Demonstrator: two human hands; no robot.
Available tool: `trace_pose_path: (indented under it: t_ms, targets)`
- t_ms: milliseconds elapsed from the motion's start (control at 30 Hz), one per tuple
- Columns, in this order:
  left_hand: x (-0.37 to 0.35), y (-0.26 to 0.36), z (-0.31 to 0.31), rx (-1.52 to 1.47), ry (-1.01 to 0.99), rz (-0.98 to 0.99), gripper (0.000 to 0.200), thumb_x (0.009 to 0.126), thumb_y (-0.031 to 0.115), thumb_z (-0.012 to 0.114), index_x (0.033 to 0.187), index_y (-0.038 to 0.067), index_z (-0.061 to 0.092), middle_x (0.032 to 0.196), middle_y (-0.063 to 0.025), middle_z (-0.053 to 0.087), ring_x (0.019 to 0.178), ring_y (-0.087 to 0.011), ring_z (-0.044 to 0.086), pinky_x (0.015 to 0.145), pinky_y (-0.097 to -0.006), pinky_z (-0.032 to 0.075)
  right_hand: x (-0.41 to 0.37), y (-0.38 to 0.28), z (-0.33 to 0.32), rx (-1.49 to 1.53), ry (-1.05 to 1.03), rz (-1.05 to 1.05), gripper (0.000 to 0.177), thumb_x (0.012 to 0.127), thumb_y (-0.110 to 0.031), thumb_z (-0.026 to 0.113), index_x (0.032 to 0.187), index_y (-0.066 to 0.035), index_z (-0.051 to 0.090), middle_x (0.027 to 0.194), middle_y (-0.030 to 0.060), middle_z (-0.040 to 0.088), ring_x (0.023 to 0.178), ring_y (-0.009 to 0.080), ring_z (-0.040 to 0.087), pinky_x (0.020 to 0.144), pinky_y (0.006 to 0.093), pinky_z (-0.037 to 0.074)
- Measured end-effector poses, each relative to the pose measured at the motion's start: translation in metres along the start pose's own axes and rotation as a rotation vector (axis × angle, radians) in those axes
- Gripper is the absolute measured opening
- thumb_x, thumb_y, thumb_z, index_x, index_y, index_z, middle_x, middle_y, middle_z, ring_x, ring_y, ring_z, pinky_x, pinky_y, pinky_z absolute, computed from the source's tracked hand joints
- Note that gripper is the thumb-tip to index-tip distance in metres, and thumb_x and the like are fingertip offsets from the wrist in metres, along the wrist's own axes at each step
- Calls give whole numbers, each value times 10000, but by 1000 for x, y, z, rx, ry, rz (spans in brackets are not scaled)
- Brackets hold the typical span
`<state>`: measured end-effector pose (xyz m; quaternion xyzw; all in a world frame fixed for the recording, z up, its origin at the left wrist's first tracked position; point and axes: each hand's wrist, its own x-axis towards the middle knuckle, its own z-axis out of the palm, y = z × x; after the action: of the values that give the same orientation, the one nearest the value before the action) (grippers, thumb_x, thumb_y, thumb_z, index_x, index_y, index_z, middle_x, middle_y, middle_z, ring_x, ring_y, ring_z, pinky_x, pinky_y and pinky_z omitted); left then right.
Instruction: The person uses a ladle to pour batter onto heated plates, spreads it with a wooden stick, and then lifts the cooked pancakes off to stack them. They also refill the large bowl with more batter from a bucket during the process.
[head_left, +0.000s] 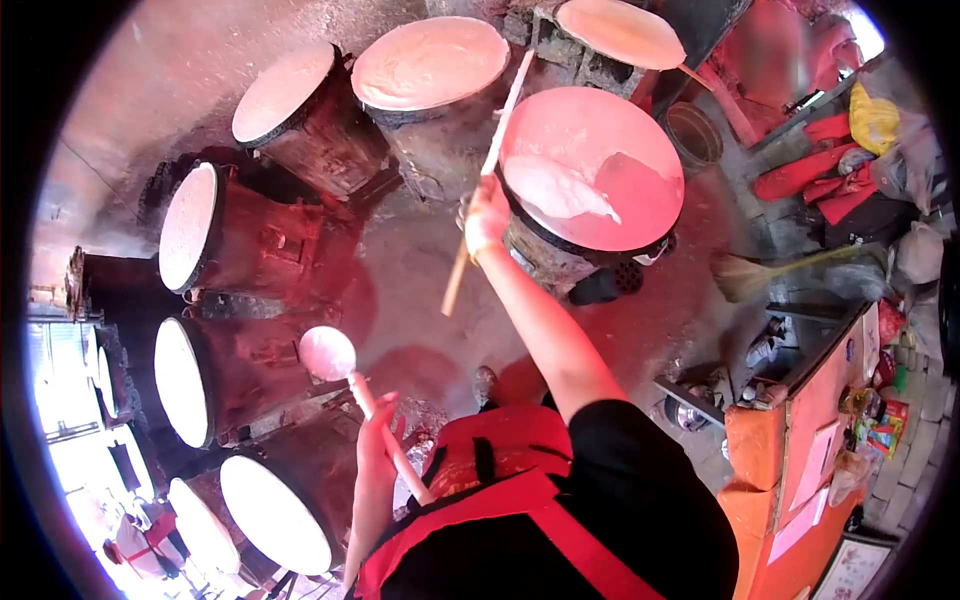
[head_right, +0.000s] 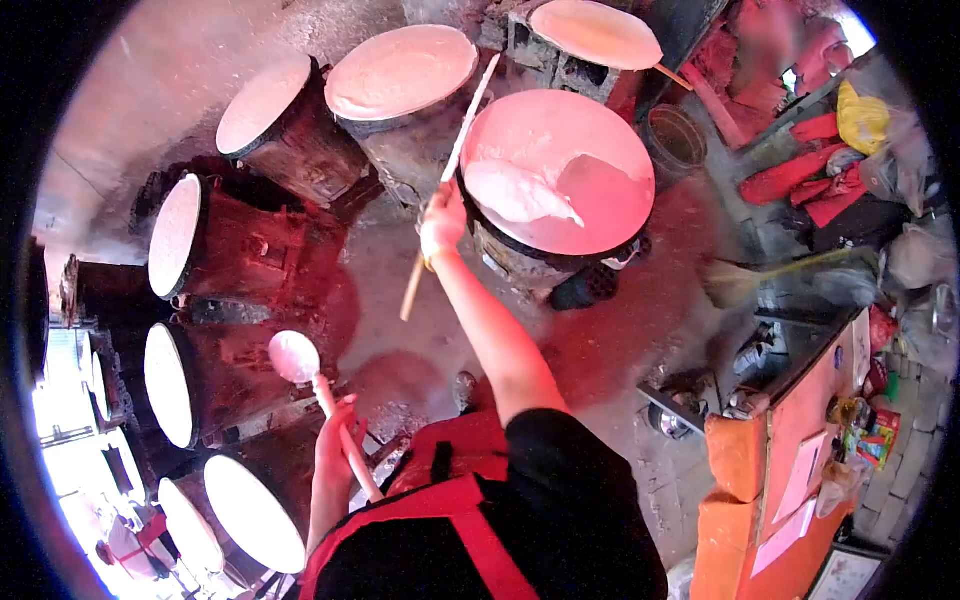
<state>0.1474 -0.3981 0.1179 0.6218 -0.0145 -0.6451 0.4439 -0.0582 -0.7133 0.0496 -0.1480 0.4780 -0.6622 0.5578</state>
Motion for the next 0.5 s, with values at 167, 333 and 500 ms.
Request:
trace_pose_path:
  t_ms: [167,333,500]
  targets:
    - [-11,-1,-24,8,66,18,317,833,159,601,1141,125,534,1150,48,536,1083,-73,442,922,-271,340,2,56,-36,135,56,96,304,965,-344,432,1259,-269,440,531,-53,386,366,85,368,324,260,320]
    - [-2,6,-9,47,2,-55,294,841,169,608,1133,151,575,1155,76,541,1096,-51,431,920,-263,321,-105,-4,-86,-78,201,139,395,954,-335,473,1340,-290,401,566,-71,395,395,65,358,337,240,308]
    - [3,6,8,99,-125,-69,319,850,194,599,1161,133,561,1206,58,524,1208,-83,366,1015,-303,275,-122,-57,-153,-321,180,44,405,966,-352,466,1357,-283,385,574,-53,397,378,66,332,325,224,269]
